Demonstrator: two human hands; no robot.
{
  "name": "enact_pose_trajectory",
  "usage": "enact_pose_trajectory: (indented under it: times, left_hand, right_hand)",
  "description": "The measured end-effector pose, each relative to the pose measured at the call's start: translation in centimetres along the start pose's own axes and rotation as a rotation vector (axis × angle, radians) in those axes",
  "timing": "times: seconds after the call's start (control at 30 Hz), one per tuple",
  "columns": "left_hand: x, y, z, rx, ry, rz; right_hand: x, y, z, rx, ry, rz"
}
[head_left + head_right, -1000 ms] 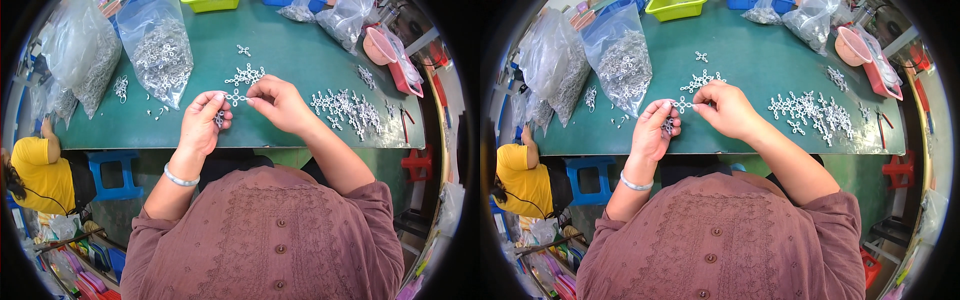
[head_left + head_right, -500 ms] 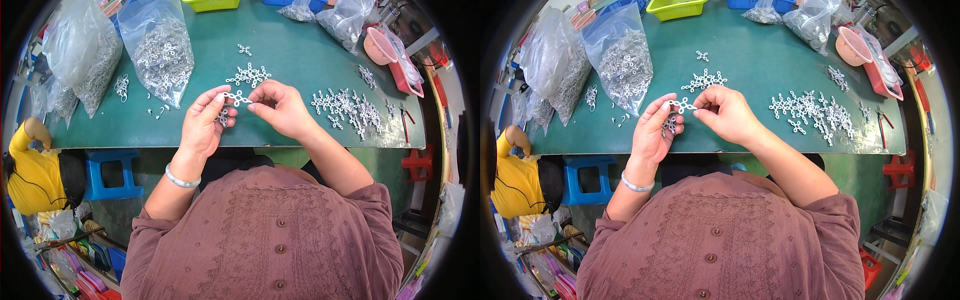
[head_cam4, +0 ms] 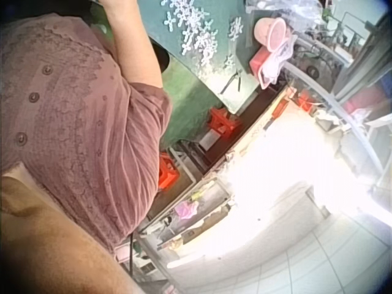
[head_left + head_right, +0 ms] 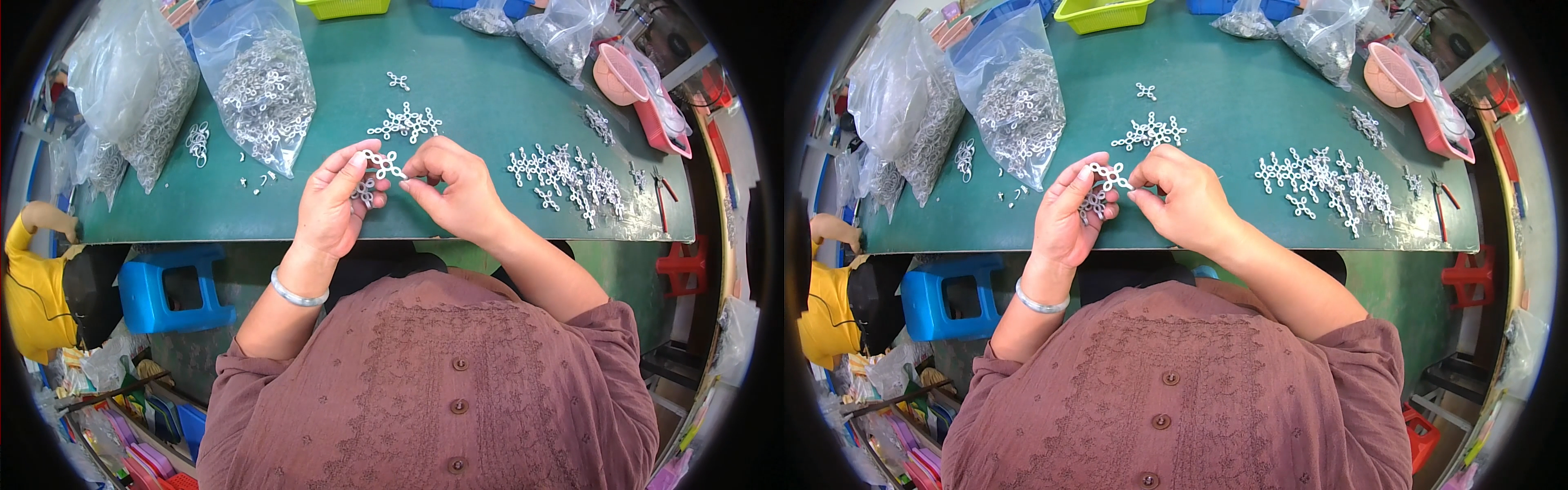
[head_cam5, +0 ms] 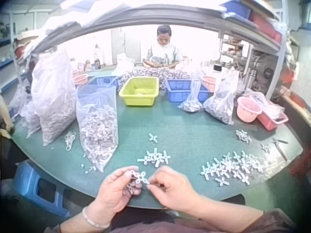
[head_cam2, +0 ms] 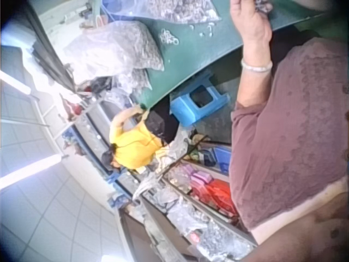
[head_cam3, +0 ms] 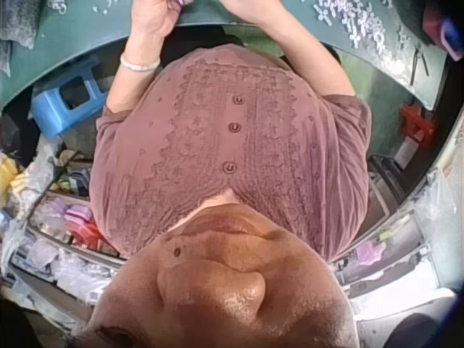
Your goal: The person picks up and connects small clover-shaped metal components by hand at a workstation, placing finished pieces back onto the table.
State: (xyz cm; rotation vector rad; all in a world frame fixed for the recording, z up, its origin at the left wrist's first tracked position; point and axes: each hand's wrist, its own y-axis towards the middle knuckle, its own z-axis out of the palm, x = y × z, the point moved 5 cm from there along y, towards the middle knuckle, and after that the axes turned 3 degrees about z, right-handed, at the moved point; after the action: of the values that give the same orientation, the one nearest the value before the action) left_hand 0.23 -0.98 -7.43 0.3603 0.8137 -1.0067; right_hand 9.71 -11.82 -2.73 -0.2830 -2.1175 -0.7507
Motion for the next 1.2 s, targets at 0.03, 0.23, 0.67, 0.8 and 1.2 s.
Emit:
enact_pose_trajectory:
  times: [0.03,0.23,0.67,0.8,1.2]
  left_hand:
    - [0.0,0.0,0.0,0.0,0.0,0.0]
    - [0.3,0.5,-0.6,-0.005,-0.022,-0.006]
    - [0.8,0.6,-0.9,-0.019,0.013,-0.095]
    - [1.0,0.7,-0.6,-0.003,-0.022,-0.107]
    - [0.9,0.7,-1.1,-0.072,-0.02,-0.139]
  right_hand:
    - [0.0,-0.1,0.1,0.0,0.0,0.0]
    - [0.1,-0.3,0.8,0.072,0.024,-0.022]
    - [-0.4,-0.6,1.4,0.076,-0.003,0.031]
    - [-0.5,-0.8,1.3,0.068,-0.017,0.044]
    - [-4.4,3.0,-0.1,0.063,-0.52,0.186]
